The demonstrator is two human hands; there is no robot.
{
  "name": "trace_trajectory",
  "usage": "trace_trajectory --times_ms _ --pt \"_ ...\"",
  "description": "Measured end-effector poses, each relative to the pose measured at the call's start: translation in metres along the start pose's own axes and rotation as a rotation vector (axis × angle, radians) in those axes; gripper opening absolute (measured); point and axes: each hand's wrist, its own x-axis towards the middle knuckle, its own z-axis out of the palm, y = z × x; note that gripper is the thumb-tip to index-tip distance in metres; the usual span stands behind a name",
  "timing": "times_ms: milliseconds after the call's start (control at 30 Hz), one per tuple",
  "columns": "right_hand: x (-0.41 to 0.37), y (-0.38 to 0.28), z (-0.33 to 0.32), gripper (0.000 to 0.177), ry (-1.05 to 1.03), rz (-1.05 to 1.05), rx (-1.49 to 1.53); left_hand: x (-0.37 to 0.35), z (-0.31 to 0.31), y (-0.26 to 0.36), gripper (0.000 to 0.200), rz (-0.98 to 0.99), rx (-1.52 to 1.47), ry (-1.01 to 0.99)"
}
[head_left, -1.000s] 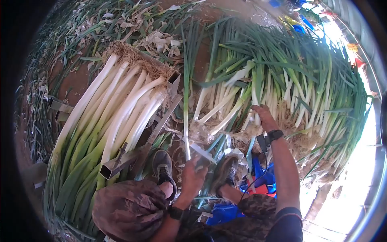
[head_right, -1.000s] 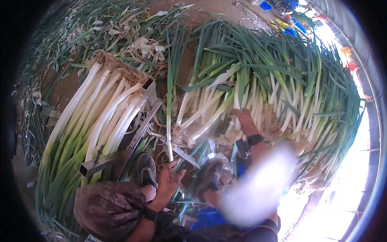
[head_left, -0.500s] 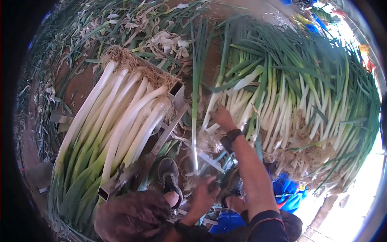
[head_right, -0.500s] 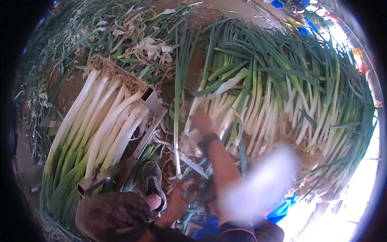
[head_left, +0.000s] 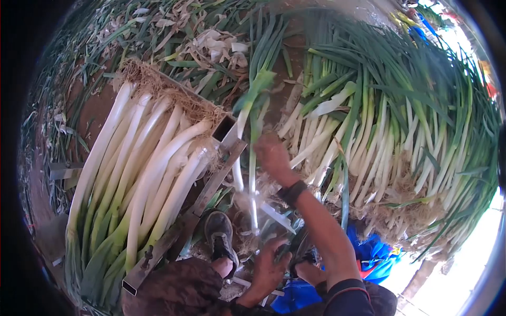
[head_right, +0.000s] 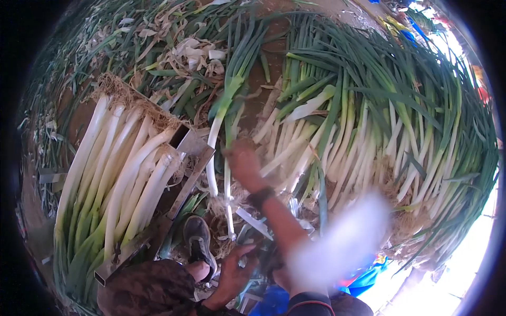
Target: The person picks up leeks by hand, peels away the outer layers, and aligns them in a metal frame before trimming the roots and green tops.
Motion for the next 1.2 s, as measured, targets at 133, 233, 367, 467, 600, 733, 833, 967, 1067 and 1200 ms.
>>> trace_trajectory --times_ms 133,233,367,467,600,733,833,967,1067,1200 --pt "-0.010 0.032 -0.047 0.025 -0.198 -0.040 -0.393 -0.002 0.005 0.010 0.039 0.021 -0.009 0.028" --pt "-0.045 0.054 -0.073 0.024 -0.394 0.051 -0.528 -0.009 0.009 0.010 0.038 0.065 0.069 0.002" --pt "-0.069 0.088 -0.082 0.037 -0.262 0.329 -0.567 -0.009 0.010 0.007 0.039 0.110 0.077 -0.012" --pt "-0.047 0.088 -0.072 0.046 -0.065 0.385 -0.394 -0.009 0.009 0.006 0.039 0.098 0.077 -0.029" --pt "-0.014 0.067 -0.052 0.061 0.167 0.701 -0.385 -0.010 0.012 -0.001 0.038 0.086 0.064 -0.044" --pt "-0.005 0.087 -0.042 0.065 0.175 0.794 -0.300 -0.009 0.014 -0.002 0.035 0.065 0.099 -0.006" --pt "-0.007 0.090 -0.033 0.068 0.207 0.728 -0.266 -0.010 0.017 -0.001 0.035 0.068 0.119 -0.017" --pt "-0.004 0.071 0.006 0.082 0.277 0.857 -0.302 -0.014 0.015 -0.010 0.035 0.006 0.072 -0.026" --pt "-0.009 0.056 -0.002 0.079 0.225 0.777 -0.420 -0.013 0.014 -0.016 0.036 0.042 0.053 0.002" --pt "-0.015 0.025 -0.032 0.072 0.223 0.871 -0.331 -0.015 0.014 -0.014 0.036 0.062 0.047 0.006"
